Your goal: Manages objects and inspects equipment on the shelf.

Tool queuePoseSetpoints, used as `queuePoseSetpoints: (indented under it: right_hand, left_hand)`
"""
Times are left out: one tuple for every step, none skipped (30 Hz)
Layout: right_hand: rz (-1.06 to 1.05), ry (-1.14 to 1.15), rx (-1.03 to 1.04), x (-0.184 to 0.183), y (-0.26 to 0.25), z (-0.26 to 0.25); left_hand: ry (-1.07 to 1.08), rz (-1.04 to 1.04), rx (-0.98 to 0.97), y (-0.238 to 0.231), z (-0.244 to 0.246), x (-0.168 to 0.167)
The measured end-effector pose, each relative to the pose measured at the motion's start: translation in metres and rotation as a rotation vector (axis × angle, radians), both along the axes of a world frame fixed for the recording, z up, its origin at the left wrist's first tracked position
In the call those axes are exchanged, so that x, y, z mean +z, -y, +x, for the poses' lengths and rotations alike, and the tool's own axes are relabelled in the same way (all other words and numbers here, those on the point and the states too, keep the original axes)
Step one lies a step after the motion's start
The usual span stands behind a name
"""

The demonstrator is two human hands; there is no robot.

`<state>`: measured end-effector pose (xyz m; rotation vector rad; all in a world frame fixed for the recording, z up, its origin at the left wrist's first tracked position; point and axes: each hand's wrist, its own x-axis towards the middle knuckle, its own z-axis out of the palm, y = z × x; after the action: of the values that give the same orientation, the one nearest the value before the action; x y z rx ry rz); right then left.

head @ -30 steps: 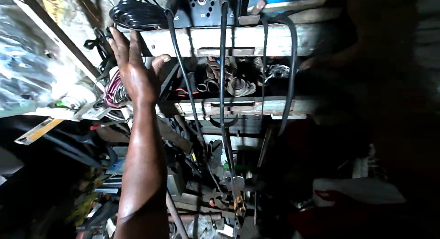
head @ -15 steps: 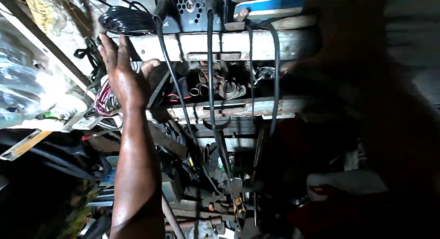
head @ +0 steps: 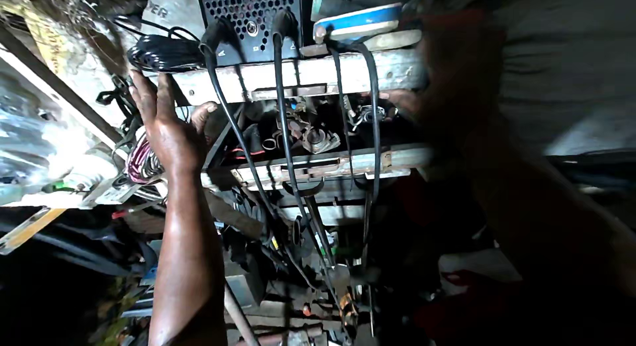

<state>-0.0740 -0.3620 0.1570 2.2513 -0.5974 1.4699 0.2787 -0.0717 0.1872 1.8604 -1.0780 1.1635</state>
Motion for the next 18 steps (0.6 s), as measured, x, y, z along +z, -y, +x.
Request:
queuePoseSetpoints:
  right_hand:
    - [-0.002,-0.005,0.002,0.003,0.003,-0.001]
    - [-0.006,-0.010,0.003,0.006,0.005,-0.003]
    - [-0.004,-0.016,0.011,0.009,0.007,-0.004]
    - [0.001,-0.030,0.020,0.013,0.008,-0.006]
    - [0.012,-0.045,0.023,0.017,0.007,-0.008]
    - [0.013,-0.055,0.024,0.019,0.006,-0.008]
    - [0.011,-0.062,0.026,0.019,0.006,-0.008]
    - [0.004,-0.064,0.029,0.019,0.006,-0.008]
    - [-0.004,-0.064,0.032,0.018,0.007,-0.007]
    - [-0.008,-0.062,0.031,0.018,0.009,-0.007]
    - [-0.012,-0.061,0.033,0.018,0.011,-0.007]
    - [-0.014,-0.058,0.035,0.019,0.013,-0.007]
    - [-0.011,-0.056,0.037,0.019,0.014,-0.007]
    - [-0.012,-0.055,0.038,0.019,0.015,-0.007]
    - [-0.014,-0.052,0.043,0.020,0.015,-0.007]
    - [-0.018,-0.047,0.054,0.020,0.016,-0.007]
    - [-0.023,-0.045,0.060,0.021,0.016,-0.007]
    - [-0.030,-0.043,0.063,0.021,0.017,-0.007]
  left_hand:
    - [0.008,-0.008,-0.003,0.002,0.000,-0.002]
    - [0.016,-0.019,-0.017,0.003,-0.001,-0.003]
    - [0.024,-0.029,-0.035,0.005,-0.001,-0.005]
    - [0.032,-0.040,-0.051,0.005,-0.002,-0.007]
    - [0.033,-0.050,-0.053,0.006,-0.003,-0.008]
    - [0.027,-0.061,-0.052,0.006,-0.005,-0.010]
    - [0.017,-0.070,-0.053,0.006,-0.007,-0.012]
    - [0.014,-0.081,-0.053,0.006,-0.009,-0.014]
    - [0.014,-0.090,-0.051,0.005,-0.013,-0.015]
    - [0.012,-0.094,-0.047,0.004,-0.017,-0.016]
    - [0.004,-0.091,-0.044,0.003,-0.022,-0.016]
    - [-0.012,-0.091,-0.042,0.003,-0.027,-0.017]
    - [-0.040,-0.089,-0.043,0.003,-0.032,-0.018]
    - [-0.062,-0.089,-0.042,0.004,-0.035,-0.019]
    - [-0.072,-0.091,-0.042,0.005,-0.038,-0.021]
    - [-0.073,-0.097,-0.045,0.007,-0.040,-0.024]
    - [-0.062,-0.126,-0.050,0.007,-0.041,-0.027]
    - [-0.040,-0.178,-0.055,0.005,-0.041,-0.031]
